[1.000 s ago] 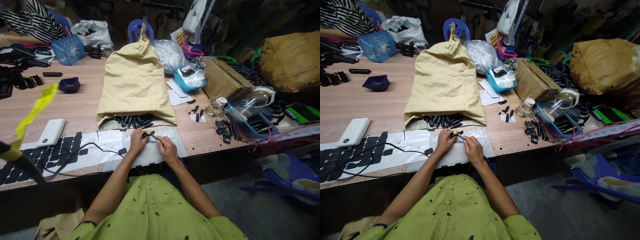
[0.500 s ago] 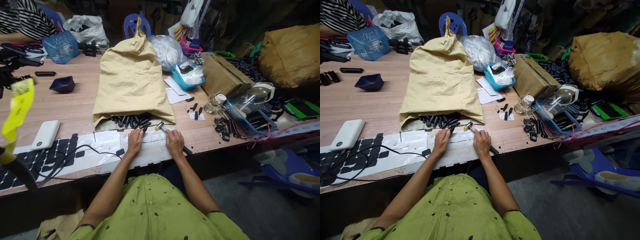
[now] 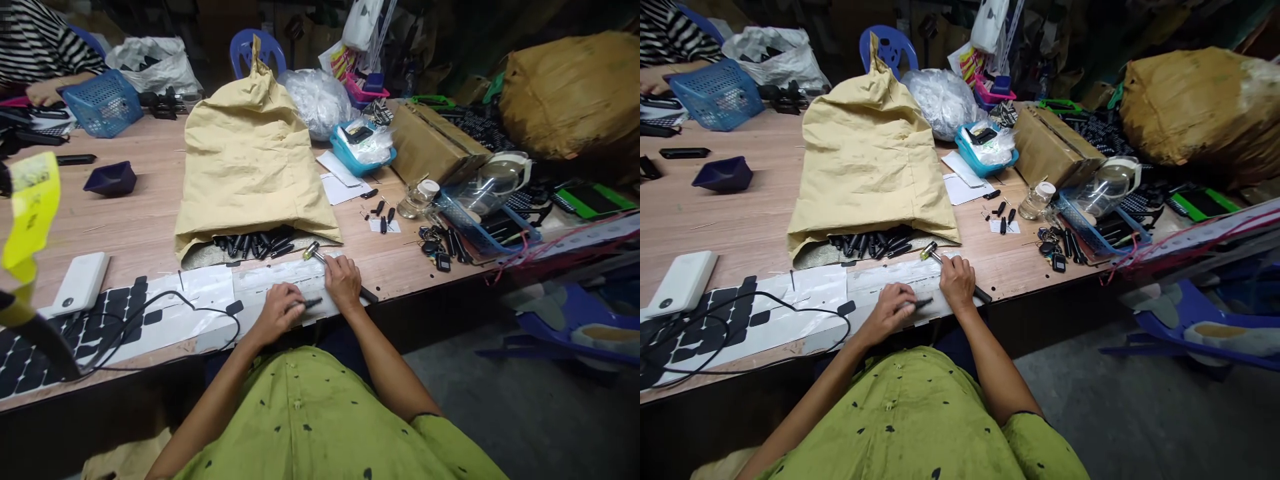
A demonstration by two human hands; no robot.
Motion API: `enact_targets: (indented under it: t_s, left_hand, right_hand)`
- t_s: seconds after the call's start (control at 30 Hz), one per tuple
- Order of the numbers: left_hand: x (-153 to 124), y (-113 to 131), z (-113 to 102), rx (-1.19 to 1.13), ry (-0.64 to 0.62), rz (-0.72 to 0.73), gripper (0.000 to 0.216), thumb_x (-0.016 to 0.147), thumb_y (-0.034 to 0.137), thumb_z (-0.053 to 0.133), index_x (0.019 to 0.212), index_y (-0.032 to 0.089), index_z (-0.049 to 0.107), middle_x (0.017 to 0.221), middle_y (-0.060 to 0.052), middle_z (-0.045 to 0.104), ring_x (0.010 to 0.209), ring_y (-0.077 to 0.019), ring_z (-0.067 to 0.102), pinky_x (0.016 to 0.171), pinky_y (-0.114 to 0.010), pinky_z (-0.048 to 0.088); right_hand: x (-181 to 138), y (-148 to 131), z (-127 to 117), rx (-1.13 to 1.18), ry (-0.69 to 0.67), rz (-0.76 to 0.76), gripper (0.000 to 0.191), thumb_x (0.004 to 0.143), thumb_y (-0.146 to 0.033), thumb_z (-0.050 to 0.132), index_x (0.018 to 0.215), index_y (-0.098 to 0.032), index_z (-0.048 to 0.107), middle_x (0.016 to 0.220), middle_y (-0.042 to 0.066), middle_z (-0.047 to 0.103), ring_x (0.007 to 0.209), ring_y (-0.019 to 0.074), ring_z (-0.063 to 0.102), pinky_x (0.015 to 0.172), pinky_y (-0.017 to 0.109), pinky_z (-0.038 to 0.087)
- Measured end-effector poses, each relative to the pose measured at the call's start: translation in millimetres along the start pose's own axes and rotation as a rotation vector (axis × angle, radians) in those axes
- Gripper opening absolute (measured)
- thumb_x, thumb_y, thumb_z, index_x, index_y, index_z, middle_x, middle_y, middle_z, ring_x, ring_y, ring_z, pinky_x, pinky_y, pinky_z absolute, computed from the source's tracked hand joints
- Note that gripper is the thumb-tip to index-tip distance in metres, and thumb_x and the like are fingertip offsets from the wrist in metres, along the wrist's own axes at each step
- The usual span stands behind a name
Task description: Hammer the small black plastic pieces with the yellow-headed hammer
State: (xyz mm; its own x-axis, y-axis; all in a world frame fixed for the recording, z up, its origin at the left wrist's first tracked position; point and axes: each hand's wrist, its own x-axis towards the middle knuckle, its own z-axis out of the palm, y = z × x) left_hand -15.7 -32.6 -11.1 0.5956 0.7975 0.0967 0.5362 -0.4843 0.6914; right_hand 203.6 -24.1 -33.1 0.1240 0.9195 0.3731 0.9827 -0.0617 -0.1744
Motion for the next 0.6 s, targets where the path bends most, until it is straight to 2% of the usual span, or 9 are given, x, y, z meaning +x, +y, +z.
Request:
enact_targets:
  t_s: [0.1, 0.17, 0.27, 0.37, 0.47, 0.53, 0.6]
  left_hand:
    - [-17, 9, 3, 0.031, -0.161, 0.18, 0.025, 0.098, 0.042, 0.056, 0.104, 0.031, 0.077, 0.126, -0.006, 0.066, 0.116, -0.0264, 0.054, 0.105, -0.044, 0.041]
    - [-21, 12, 2, 0.07, -0.22, 0.225, 0.021, 0.095, 0.042, 0.061, 0.102, 0.032, 0.078, 0.139, -0.006, 0.061, 0.123, -0.0282, 0.051, 0.108, -0.047, 0.04]
    - [-21, 14, 1, 0.152, -0.238, 0.237, 0.014, 0.086, 0.036, 0.073, 0.098, 0.031, 0.08, 0.15, -0.006, 0.053, 0.128, -0.0319, 0.047, 0.109, -0.051, 0.04]
    - [-23, 17, 3, 0.215, -0.212, 0.245, 0.019, 0.078, 0.031, 0.081, 0.096, 0.03, 0.08, 0.153, -0.008, 0.051, 0.129, -0.0354, 0.046, 0.109, -0.054, 0.04]
    - [-20, 16, 4, 0.173, -0.163, 0.259, 0.014, 0.078, 0.035, 0.081, 0.091, 0.029, 0.081, 0.147, -0.008, 0.057, 0.126, -0.0346, 0.05, 0.107, -0.053, 0.042]
    - [-9, 11, 1, 0.13, -0.097, 0.228, 0.011, 0.085, 0.037, 0.074, 0.087, 0.028, 0.08, 0.131, -0.008, 0.067, 0.116, -0.0303, 0.056, 0.101, -0.048, 0.046]
    - [10, 3, -5, 0.135, 0.016, 0.127, 0.016, 0.092, 0.035, 0.065, 0.092, 0.026, 0.079, 0.11, -0.008, 0.072, 0.102, -0.0263, 0.061, 0.093, -0.043, 0.049]
  right_hand:
    - [1, -1, -1, -0.005, -0.008, 0.004, 0.032, 0.098, -0.02, 0.051, 0.122, -0.025, 0.071, 0.096, 0.009, 0.061, 0.091, 0.0243, 0.048, 0.075, 0.033, 0.034]
    - [1, -2, -1, -0.003, -0.003, 0.007, 0.032, 0.098, -0.02, 0.051, 0.122, -0.025, 0.072, 0.096, 0.009, 0.061, 0.091, 0.0243, 0.048, 0.074, 0.033, 0.034]
    - [1, -2, -1, 0.002, -0.001, 0.006, 0.032, 0.098, -0.02, 0.051, 0.121, -0.025, 0.072, 0.096, 0.009, 0.061, 0.091, 0.0244, 0.048, 0.074, 0.034, 0.034]
    - [1, -4, -1, 0.003, -0.001, 0.005, 0.031, 0.097, -0.02, 0.052, 0.121, -0.025, 0.072, 0.096, 0.009, 0.062, 0.092, 0.0245, 0.048, 0.075, 0.034, 0.034]
    - [2, -6, -1, -0.001, 0.004, 0.007, 0.031, 0.097, -0.019, 0.052, 0.121, -0.024, 0.072, 0.096, 0.009, 0.062, 0.092, 0.0245, 0.048, 0.075, 0.034, 0.034]
    - [2, -7, 0, -0.005, 0.007, 0.012, 0.031, 0.097, -0.019, 0.052, 0.121, -0.024, 0.072, 0.095, 0.009, 0.061, 0.091, 0.0243, 0.048, 0.075, 0.034, 0.033]
    - [2, -7, 0, -0.01, 0.007, 0.015, 0.031, 0.097, -0.02, 0.052, 0.121, -0.024, 0.072, 0.095, 0.009, 0.061, 0.091, 0.024, 0.047, 0.075, 0.033, 0.033]
